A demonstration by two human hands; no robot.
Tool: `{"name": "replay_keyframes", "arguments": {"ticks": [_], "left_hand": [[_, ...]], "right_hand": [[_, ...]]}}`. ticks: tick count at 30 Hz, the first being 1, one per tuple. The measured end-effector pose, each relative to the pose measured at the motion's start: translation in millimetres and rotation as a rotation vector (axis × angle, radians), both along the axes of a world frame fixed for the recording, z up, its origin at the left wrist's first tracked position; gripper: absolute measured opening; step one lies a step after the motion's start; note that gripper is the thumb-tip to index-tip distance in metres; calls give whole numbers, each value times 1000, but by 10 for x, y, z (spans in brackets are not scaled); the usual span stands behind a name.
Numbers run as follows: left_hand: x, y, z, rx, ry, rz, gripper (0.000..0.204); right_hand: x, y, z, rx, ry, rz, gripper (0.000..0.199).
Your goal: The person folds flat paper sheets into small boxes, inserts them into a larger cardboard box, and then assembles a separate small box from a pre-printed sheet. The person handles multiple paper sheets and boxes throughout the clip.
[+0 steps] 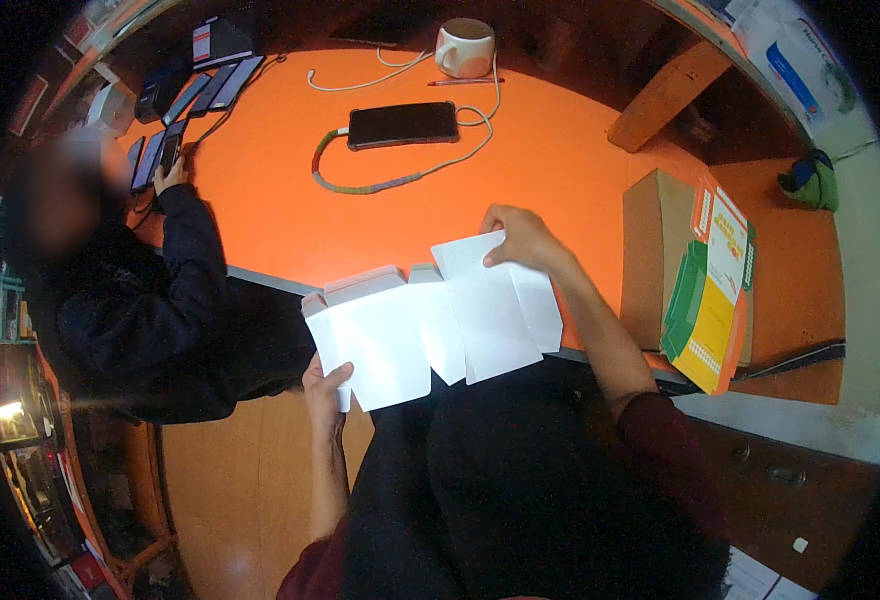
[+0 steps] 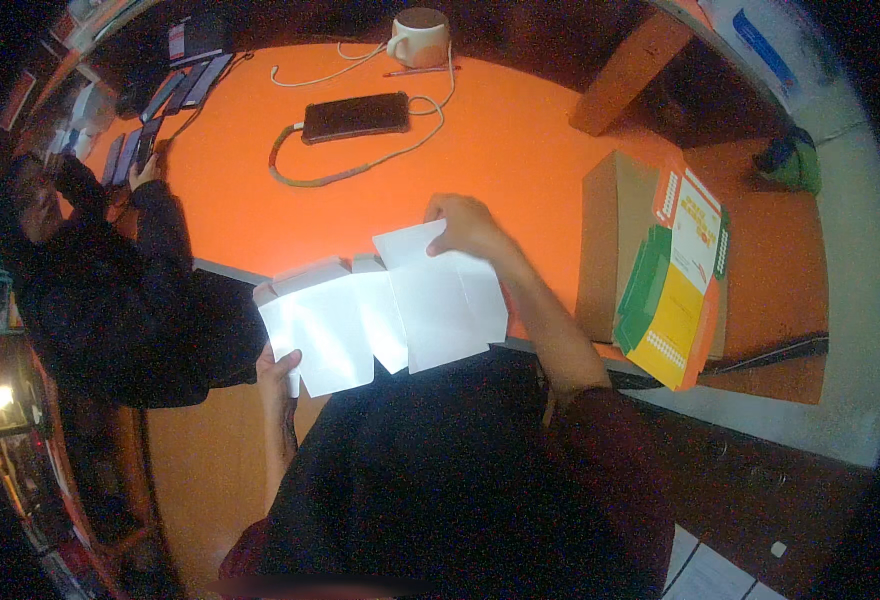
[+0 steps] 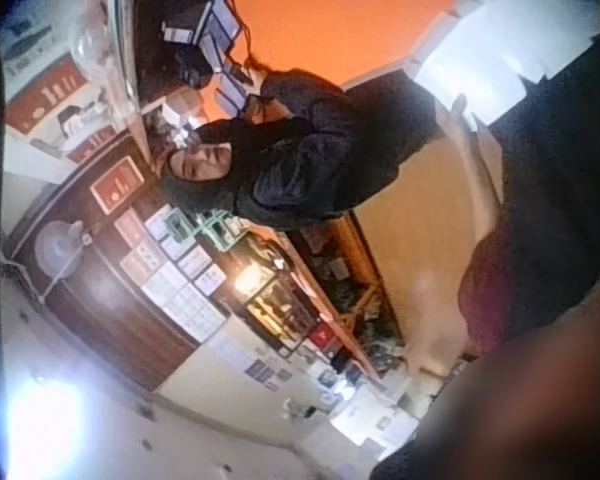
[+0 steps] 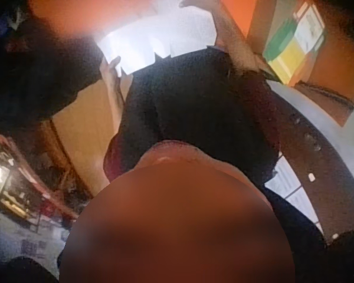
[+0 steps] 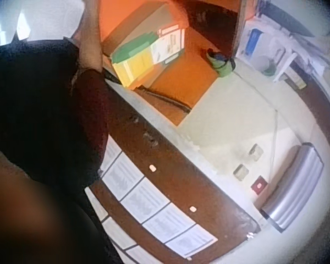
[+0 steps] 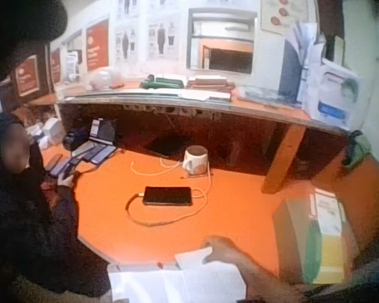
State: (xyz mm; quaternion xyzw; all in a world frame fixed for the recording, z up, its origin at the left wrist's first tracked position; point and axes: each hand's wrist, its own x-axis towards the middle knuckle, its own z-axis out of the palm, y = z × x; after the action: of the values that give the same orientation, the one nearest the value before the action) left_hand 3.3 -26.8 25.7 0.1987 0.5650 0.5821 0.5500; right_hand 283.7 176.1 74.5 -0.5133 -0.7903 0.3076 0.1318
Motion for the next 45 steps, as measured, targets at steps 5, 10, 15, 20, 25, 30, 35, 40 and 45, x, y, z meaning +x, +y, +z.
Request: {"name": "replay_keyframes", "arguments": {"ticks": [5, 10, 15, 20, 25, 30, 35, 40, 45], "left_hand": [[-74, -20, -46, 71, 43, 1, 44], [-147, -74, -128, 121, -42, 1, 44], [-222, -102, -220, 168, 61, 39, 43], [-175, -9, 127, 168, 397, 12, 59], [29, 325, 1017, 421, 1395, 24, 74], [332, 996, 1269, 220, 1167, -869, 50], [364, 1010, 1109, 202, 929, -865, 32], [671, 741, 852, 669, 1712, -413, 33], [531, 744, 1033, 532, 1126, -748, 38]], "right_hand": [[130, 150, -14, -162, -138, 94, 46], [238, 129, 42, -384, 97, 227, 43], [312, 72, 61, -512, 557, 217, 41], [175, -99, 99, -548, 888, -123, 35], [-200, -307, 396, -448, 742, -8, 27], [-489, -460, 645, -236, 654, 238, 23], [-357, -477, 583, -302, 724, 217, 24], [-412, -430, 331, -157, 938, 224, 13], [-435, -454, 359, -112, 883, 306, 14]]}}
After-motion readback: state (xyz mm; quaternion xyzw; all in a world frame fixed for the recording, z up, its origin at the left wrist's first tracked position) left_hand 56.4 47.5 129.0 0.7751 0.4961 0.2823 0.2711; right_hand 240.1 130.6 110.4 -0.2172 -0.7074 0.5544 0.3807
